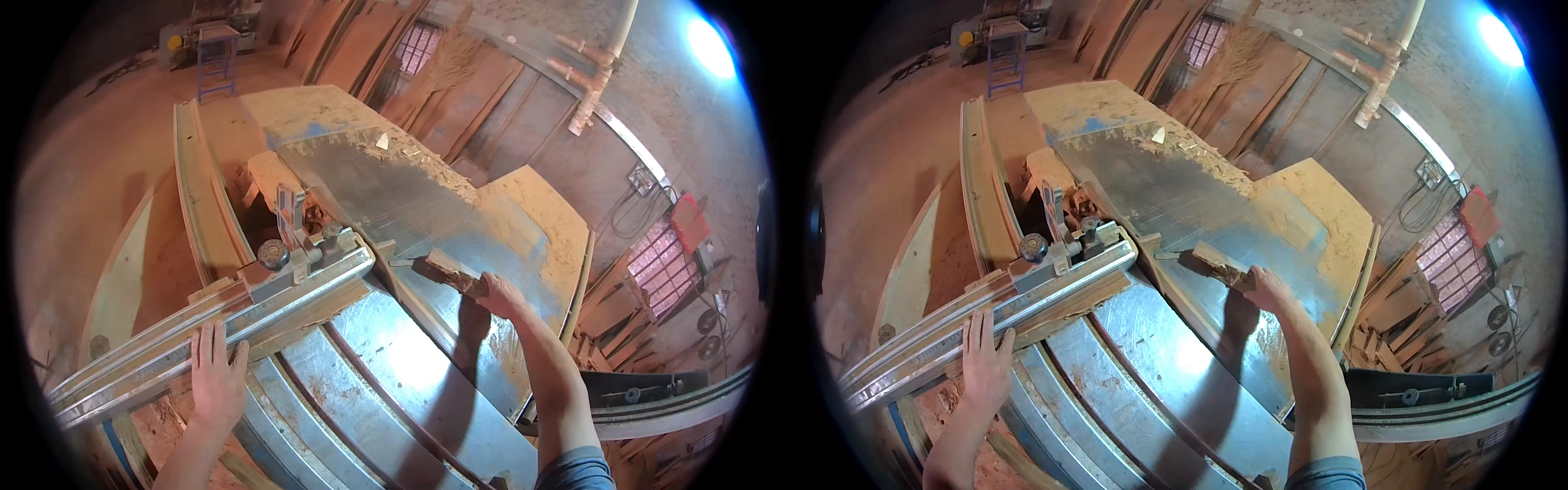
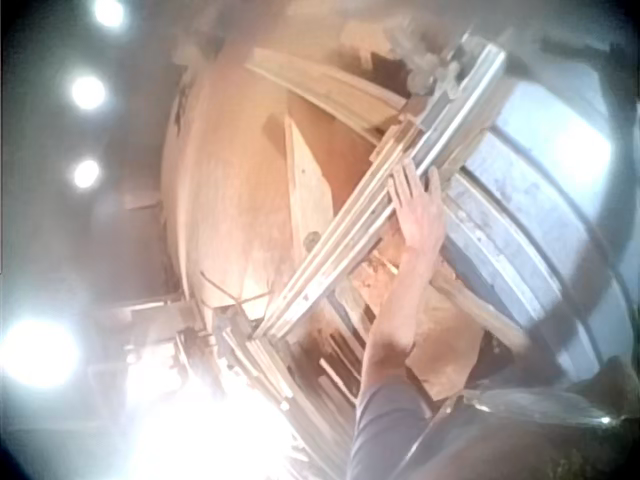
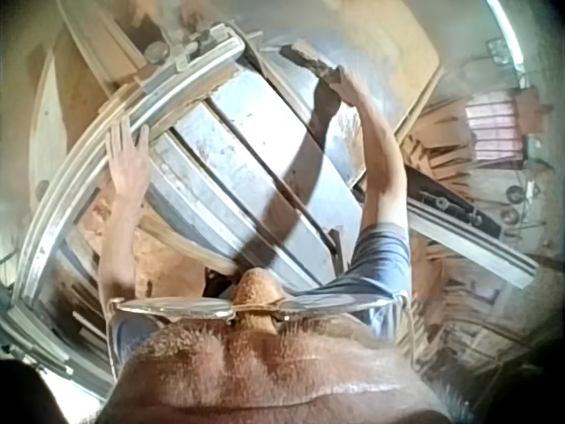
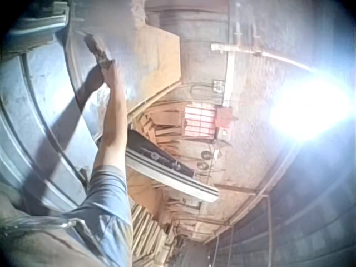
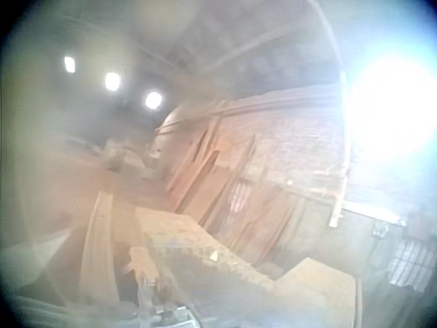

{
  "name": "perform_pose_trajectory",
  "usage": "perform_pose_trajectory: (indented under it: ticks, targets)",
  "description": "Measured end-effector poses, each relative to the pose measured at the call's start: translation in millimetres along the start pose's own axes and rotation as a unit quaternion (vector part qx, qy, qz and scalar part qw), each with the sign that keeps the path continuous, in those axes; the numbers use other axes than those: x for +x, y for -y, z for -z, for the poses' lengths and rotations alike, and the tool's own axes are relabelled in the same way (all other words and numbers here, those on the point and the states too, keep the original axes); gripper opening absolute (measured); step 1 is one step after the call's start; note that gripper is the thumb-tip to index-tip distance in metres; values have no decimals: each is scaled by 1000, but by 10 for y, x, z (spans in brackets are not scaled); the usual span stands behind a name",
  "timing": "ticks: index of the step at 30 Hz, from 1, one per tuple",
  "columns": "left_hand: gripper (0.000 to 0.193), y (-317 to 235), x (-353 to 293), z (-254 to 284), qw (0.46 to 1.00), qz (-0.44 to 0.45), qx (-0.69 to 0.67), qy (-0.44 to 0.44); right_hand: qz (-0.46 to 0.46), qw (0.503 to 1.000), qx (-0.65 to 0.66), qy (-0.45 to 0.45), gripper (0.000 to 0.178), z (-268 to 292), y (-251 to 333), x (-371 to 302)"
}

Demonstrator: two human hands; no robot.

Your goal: The person repeatedly feeds wooden planks through a table saw, guiding them along the fence and collecting the cut pieces. The person also briefly uses a tape measure to check a plank before cutting.

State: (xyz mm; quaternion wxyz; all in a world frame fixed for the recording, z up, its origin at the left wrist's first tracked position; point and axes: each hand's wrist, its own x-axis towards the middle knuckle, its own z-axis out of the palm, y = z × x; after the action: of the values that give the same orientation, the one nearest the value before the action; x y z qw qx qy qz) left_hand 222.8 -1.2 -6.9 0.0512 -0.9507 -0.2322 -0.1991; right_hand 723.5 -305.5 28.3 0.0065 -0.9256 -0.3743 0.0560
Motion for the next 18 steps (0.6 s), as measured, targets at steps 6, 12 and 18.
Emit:
perform_pose_trajectory:
  ticks: [6,12,18]
  targets:
    - [33,8,2,-37,1000,-20,4,-14,7,996,61,-65,55,231,95,-169]
    - [35,39,-46,-26,1000,-4,5,-7,89,996,-27,0,48,1114,1239,170]
    - [38,23,-22,-40,1000,-11,-1,-1,169,978,-115,29,42,1198,1697,521]
